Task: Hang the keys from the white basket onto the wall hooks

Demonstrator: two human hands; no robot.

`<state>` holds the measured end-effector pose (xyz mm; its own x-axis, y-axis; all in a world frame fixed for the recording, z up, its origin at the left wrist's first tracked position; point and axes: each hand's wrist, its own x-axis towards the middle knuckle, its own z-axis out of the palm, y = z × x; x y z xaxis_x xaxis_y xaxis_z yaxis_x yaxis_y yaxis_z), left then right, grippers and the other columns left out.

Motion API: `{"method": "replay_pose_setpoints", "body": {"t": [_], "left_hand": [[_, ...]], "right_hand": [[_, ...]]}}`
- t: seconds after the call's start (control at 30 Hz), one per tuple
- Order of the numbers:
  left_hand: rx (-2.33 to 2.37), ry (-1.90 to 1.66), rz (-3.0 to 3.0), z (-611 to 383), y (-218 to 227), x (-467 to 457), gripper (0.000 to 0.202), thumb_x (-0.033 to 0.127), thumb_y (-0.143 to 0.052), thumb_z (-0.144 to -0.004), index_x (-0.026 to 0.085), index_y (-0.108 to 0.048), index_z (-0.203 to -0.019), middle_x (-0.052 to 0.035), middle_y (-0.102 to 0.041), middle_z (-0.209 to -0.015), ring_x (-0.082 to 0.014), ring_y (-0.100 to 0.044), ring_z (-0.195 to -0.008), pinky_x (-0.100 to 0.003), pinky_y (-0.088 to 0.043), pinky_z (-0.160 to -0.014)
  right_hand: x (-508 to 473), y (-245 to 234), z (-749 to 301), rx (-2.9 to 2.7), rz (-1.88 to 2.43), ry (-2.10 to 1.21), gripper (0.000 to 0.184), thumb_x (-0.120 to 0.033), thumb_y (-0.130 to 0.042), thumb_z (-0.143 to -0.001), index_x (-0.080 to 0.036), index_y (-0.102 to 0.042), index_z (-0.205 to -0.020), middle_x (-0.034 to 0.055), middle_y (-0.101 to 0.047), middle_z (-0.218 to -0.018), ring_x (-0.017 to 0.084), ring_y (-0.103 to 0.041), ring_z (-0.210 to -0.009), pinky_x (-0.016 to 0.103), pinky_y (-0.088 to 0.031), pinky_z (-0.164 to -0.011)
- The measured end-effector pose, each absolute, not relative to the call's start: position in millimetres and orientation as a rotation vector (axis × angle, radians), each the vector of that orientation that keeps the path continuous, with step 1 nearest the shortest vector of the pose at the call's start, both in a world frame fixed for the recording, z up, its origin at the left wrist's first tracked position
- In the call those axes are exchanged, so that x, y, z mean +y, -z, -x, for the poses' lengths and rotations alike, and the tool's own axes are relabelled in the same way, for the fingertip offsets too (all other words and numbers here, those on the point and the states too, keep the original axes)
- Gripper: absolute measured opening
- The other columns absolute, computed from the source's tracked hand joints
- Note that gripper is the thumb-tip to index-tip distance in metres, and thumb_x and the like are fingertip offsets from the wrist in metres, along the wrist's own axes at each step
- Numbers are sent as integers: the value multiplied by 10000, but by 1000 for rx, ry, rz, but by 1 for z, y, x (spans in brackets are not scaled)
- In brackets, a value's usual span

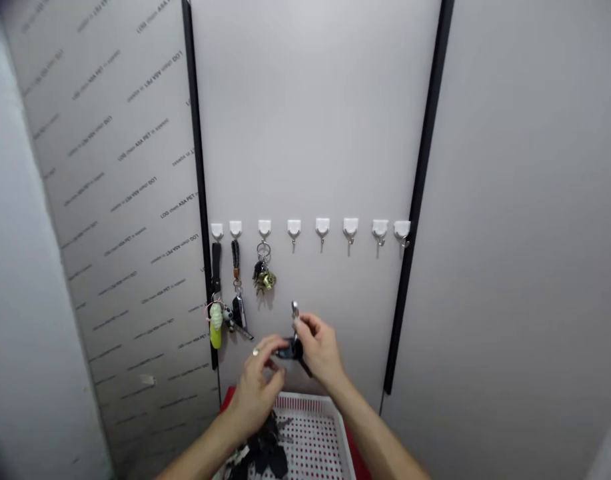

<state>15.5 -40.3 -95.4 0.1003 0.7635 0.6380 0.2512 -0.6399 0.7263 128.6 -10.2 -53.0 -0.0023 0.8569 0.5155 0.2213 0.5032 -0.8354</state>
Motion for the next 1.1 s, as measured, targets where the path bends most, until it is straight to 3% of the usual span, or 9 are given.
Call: {"method": "replay_pose_setpoints", "body": {"t": [0.23,0.43,0.63,0.77,0.87,1.1], "left_hand": [[1003,-2030,-1606,-9,15,-25,376,118,-443,-597,189,-399,-963,-53,-374,-1045,-127,-438,-861,-246,-401,-664],[1015,-1771,-2015,-13,-4,-19,378,90,-443,-587,188,-433,-952,-30,-432,-1012,-130,-438,-889,-266,-367,-754],[1185,-1584,-2122,-13,16,-10,340,122,-455,-603,159,-450,-941,-45,-467,-977,-141,-442,-888,-276,-360,-774],[1341,-1431,-2077,3,62,-7,323,127,-454,-609,155,-458,-931,-40,-484,-940,-124,-461,-837,-259,-368,-752],[1480,-1203,-2061,17,113,-9,297,136,-449,-616,157,-471,-912,-34,-499,-908,-120,-465,-815,-247,-368,-738],[1653,-604,-2356,26,201,-24,277,150,-426,-624,178,-487,-893,-40,-513,-907,-168,-439,-868,-288,-331,-762]], "right_hand": [[7,-32,-112,-1433,769,-568,227,-352,-452,-612,-131,-501,-625,-45,-431,-493,50,-354,-442,174,-292,-440],[28,-42,-103,-1261,834,-677,202,-336,-478,-553,-134,-481,-552,-62,-405,-428,45,-338,-398,168,-259,-387],[42,-31,-109,-1287,973,-598,196,-304,-455,-565,-120,-524,-573,-46,-454,-435,57,-390,-413,178,-309,-423],[38,3,-124,-1290,1040,-421,268,-294,-431,-599,-116,-558,-754,19,-573,-667,95,-492,-587,217,-379,-560],[23,56,-134,-1356,1112,-331,288,-267,-415,-621,-113,-545,-827,62,-575,-827,118,-504,-729,253,-372,-692],[-17,196,-124,-1931,1478,-621,257,-201,-402,-633,-107,-551,-820,84,-578,-814,143,-508,-736,251,-365,-700]]}}
